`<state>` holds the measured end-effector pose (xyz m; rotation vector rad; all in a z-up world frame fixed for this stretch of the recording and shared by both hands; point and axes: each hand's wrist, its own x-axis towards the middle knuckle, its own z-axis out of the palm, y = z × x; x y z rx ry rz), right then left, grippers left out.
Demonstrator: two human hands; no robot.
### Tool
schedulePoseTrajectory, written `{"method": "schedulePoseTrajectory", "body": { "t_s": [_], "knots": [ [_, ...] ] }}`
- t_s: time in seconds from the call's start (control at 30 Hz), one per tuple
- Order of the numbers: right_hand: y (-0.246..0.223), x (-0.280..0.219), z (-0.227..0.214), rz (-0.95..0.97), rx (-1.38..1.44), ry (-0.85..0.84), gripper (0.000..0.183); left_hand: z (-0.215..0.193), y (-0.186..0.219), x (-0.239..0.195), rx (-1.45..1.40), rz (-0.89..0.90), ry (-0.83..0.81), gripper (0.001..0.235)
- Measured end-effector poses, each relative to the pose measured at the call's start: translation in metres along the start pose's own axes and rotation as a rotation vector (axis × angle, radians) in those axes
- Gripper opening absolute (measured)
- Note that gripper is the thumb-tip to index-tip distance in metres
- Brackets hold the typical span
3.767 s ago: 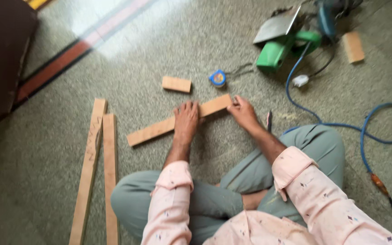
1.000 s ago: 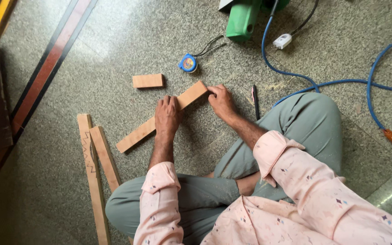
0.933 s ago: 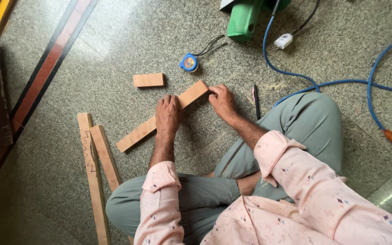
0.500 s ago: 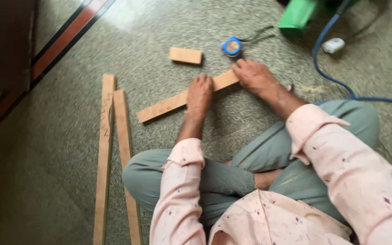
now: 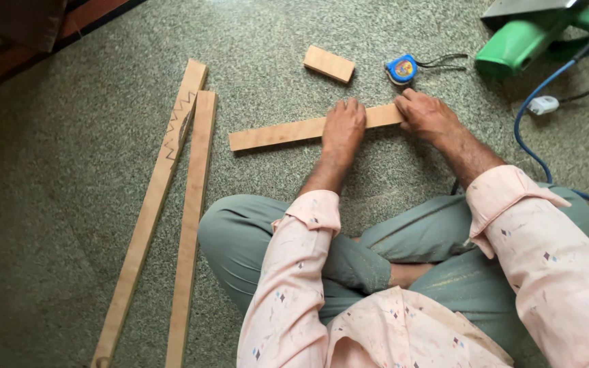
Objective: The person sits on the floor and uses a circular saw to cut wooden planks. They measure and mark the wood with a tape measure and pen, then cut the pieces to size and arrange them into a frame shape.
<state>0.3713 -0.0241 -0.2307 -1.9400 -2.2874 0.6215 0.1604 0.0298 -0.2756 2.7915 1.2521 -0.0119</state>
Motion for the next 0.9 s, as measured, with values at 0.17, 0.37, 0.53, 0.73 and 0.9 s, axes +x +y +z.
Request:
{"method": "schedulePoseTrajectory", "body": {
  "t_s": [0.17, 0.37, 0.53, 0.73, 0.9],
  "knots": [
    [-0.007, -0.005, -0.006, 0.010, 0.040, -0.041, 0.038, 0.016, 0.021, 0.003, -0.078, 0.001, 0.322, 0.035],
    [-0.006, -0.006, -0.003, 0.006, 0.087, 0.028, 0.054, 0.028, 0.031, 0.013, -0.117, 0.010, 0.144, 0.030],
    [0.008, -0.023, 0.031, 0.182, 0.553, 0.175, 0.080, 0.026, 0.028, 0.013, -0.179, -0.005, 0.171, 0.023],
    [0.017, -0.033, 0.083, 0.301, 1.291, 0.411, 0.086, 0.022, 0.028, 0.012, -0.163, 0.026, 0.181, 0.022],
    [0.007, -0.042, 0.075, 0.316, 0.988, 0.393, 0.080, 0.015, 0.024, 0.008, -0.152, 0.042, 0.120, 0.021]
  ]
}}
